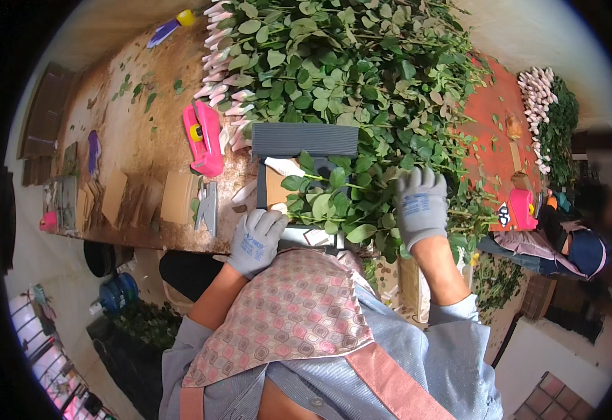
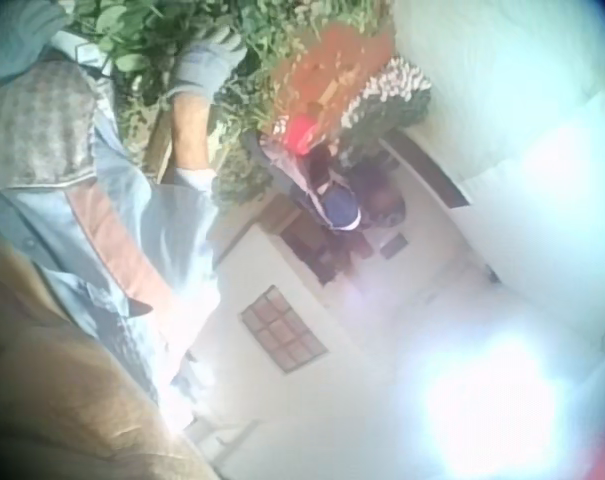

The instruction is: The person arranges white flower buds and green leaves into a gray plastic tray, then wraps the bundle with cardboard and a plastic sleeve. The person places the finished bundle into a white basket and continues arranging more flowers.

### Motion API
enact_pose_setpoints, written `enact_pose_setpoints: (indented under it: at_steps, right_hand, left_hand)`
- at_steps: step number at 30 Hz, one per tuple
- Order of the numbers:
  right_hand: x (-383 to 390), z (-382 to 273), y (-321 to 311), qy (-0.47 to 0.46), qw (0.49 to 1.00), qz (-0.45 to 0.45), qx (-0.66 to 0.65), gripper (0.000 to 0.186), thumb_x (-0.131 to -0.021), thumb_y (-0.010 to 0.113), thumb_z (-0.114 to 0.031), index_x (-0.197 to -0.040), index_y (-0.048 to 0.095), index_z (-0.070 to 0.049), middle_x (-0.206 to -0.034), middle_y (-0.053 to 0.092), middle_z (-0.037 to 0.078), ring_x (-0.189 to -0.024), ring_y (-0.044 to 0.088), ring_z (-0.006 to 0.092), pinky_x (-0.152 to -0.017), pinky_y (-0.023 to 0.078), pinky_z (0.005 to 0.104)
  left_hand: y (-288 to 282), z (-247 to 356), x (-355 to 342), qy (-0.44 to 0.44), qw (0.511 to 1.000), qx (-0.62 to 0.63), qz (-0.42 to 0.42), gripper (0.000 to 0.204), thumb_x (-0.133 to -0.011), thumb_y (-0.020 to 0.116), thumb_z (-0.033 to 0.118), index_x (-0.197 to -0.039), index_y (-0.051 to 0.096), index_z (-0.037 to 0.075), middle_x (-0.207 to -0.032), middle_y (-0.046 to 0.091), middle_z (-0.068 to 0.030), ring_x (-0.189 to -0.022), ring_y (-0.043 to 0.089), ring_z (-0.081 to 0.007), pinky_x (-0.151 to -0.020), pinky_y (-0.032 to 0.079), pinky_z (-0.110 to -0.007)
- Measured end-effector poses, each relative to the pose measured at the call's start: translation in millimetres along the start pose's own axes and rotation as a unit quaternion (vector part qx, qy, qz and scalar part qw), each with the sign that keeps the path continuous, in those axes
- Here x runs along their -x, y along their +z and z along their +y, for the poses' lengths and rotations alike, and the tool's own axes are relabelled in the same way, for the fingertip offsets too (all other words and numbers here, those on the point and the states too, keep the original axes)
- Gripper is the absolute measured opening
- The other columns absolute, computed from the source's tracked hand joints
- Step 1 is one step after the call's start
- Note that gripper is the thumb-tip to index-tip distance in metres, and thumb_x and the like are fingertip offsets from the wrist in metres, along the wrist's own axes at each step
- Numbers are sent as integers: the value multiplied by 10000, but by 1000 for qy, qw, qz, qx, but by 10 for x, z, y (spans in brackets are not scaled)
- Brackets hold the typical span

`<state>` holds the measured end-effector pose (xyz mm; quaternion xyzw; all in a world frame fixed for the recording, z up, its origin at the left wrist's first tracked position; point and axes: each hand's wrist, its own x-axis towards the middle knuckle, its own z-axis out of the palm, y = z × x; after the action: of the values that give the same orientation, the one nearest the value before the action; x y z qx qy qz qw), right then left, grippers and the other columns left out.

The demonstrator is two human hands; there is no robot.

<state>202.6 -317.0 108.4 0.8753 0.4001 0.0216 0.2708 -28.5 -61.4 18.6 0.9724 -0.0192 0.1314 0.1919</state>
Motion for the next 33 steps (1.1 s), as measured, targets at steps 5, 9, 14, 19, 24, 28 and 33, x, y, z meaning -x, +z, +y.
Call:
enact_pose_setpoints:
  at_steps: [5, 9, 14, 19, 24, 28, 33]
  right_hand:
    - [-501, -757, -605, -162, 911, 141, -353, 617, -866, 758, -225, -1426, 549, -75, -1205, 652, 127, -1098, 638, 301, -912, 538, 410]
    - [-928, -1354, -57, -185, 936, 126, -272, 453, -968, 603, -234, -1374, 544, -42, -1079, 677, 124, -888, 734, 303, -690, 591, 419]
    - [-836, -1379, -90, -318, 913, 68, -248, 372, -968, 577, -212, -1318, 564, -83, -1073, 684, 115, -854, 747, 278, -664, 587, 420]
    - [-778, -1354, -126, -282, 912, -4, -299, 313, -1019, 527, -241, -1293, 583, -100, -1078, 707, 143, -888, 746, 308, -676, 584, 459]
    - [-810, -1338, -142, -282, 906, -27, -313, 291, -1021, 510, -191, -1283, 583, -86, -1098, 711, 169, -957, 741, 335, -741, 587, 460]
    - [-841, -1285, -125, -294, 899, -34, -324, 300, -998, 516, -130, -1288, 562, -70, -1104, 708, 180, -972, 738, 349, -795, 586, 453]
    - [-851, -1306, -130, -283, 895, -65, -338, 301, -992, 513, -105, -1288, 543, -64, -1116, 703, 203, -986, 734, 362, -801, 586, 456]
  left_hand:
    - [11, 7, 8, -7, 1000, -4, -1, 273, -842, 611, 121, -1093, 712, 91, -1112, 641, -20, -999, 583, -243, -831, 460, -415]
    - [-34, 9, -37, 11, 999, -29, -25, 324, -860, 586, 180, -1153, 684, 82, -1140, 613, -22, -1018, 561, -234, -834, 456, -409]
    - [-37, 46, -8, -6, 1000, -24, -15, 309, -840, 631, 156, -1136, 693, 90, -1136, 639, -18, -990, 574, -231, -826, 456, -425]
    - [-225, -94, -125, -48, 991, 121, 4, 293, -874, 696, 115, -1166, 708, 94, -1134, 648, -58, -1010, 592, -289, -876, 482, -448]
    - [-389, -376, -555, -30, 993, -54, -99, 255, -881, 739, 198, -1122, 705, 123, -993, 637, -42, -989, 609, -256, -863, 483, -427]
    - [-288, -515, -588, 18, 974, -137, -177, 133, -874, 720, 201, -981, 674, 139, -944, 623, -30, -967, 608, -233, -835, 472, -404]
    - [-384, -595, -556, 49, 968, -159, -187, 93, -849, 667, 143, -942, 654, 149, -936, 620, -24, -962, 605, -221, -835, 462, -393]
